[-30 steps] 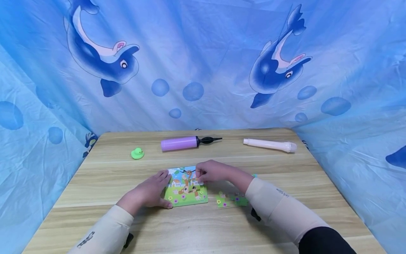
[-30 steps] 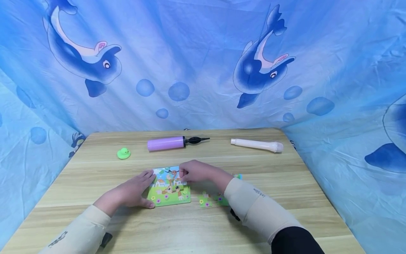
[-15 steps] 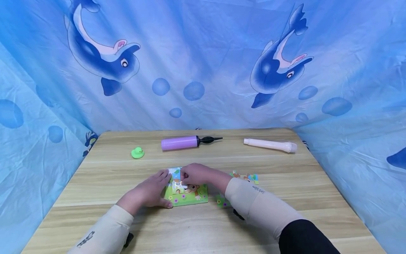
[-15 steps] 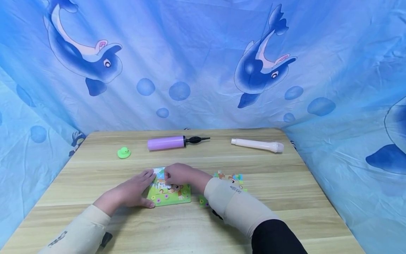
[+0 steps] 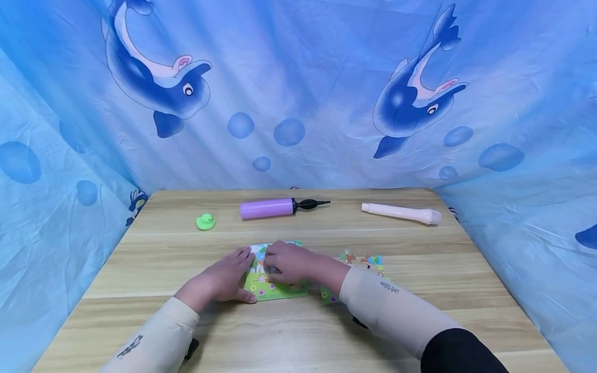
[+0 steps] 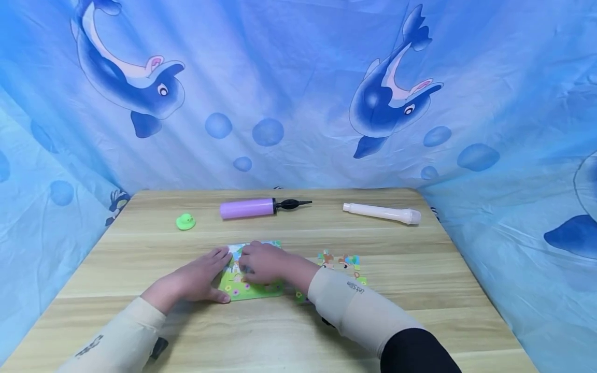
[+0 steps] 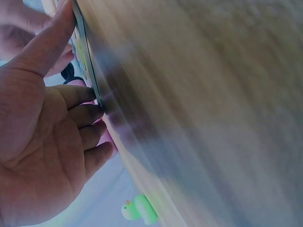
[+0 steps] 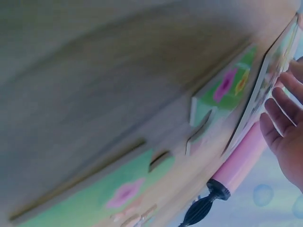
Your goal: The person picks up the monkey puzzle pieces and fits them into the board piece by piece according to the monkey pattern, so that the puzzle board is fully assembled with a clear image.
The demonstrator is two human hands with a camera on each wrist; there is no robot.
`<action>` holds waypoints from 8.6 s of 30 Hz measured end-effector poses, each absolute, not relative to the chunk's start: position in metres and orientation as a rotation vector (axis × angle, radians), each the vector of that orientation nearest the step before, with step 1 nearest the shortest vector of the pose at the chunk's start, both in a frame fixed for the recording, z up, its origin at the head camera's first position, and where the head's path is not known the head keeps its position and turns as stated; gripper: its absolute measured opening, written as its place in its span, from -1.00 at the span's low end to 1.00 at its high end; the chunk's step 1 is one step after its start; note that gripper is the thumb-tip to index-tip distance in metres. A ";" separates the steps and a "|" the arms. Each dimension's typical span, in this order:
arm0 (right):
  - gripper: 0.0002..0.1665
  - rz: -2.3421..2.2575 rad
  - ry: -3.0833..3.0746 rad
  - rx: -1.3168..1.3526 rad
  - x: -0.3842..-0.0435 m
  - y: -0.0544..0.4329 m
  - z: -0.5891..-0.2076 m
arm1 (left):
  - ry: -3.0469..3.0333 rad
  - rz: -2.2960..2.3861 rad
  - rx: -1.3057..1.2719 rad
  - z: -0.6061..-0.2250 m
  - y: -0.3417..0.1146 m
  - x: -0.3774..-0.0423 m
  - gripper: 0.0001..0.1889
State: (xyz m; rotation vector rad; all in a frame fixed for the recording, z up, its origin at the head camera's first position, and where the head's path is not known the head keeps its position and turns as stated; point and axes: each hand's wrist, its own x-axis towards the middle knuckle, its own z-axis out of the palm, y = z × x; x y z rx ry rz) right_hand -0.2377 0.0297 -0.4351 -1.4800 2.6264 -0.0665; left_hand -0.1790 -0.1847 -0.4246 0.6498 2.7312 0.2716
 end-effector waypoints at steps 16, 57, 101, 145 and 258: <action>-0.59 0.224 2.633 -1.620 -0.225 0.037 -0.435 | 2.732 0.246 0.664 -0.422 -0.183 -0.178 0.12; -0.54 -0.293 2.807 -0.980 -0.250 0.178 -0.403 | 2.735 0.219 0.633 -0.425 -0.180 -0.180 0.14; -0.87 -0.147 2.785 -0.983 -0.249 0.191 -0.429 | 2.740 0.224 0.621 -0.426 -0.181 -0.180 0.15; -0.59 0.108 2.702 -1.515 -0.236 0.060 -0.435 | 2.735 0.235 0.611 -0.428 -0.181 -0.181 0.15; -0.52 -0.207 2.727 -0.611 -0.240 0.231 -0.409 | 2.728 0.211 0.644 -0.423 -0.180 -0.180 0.17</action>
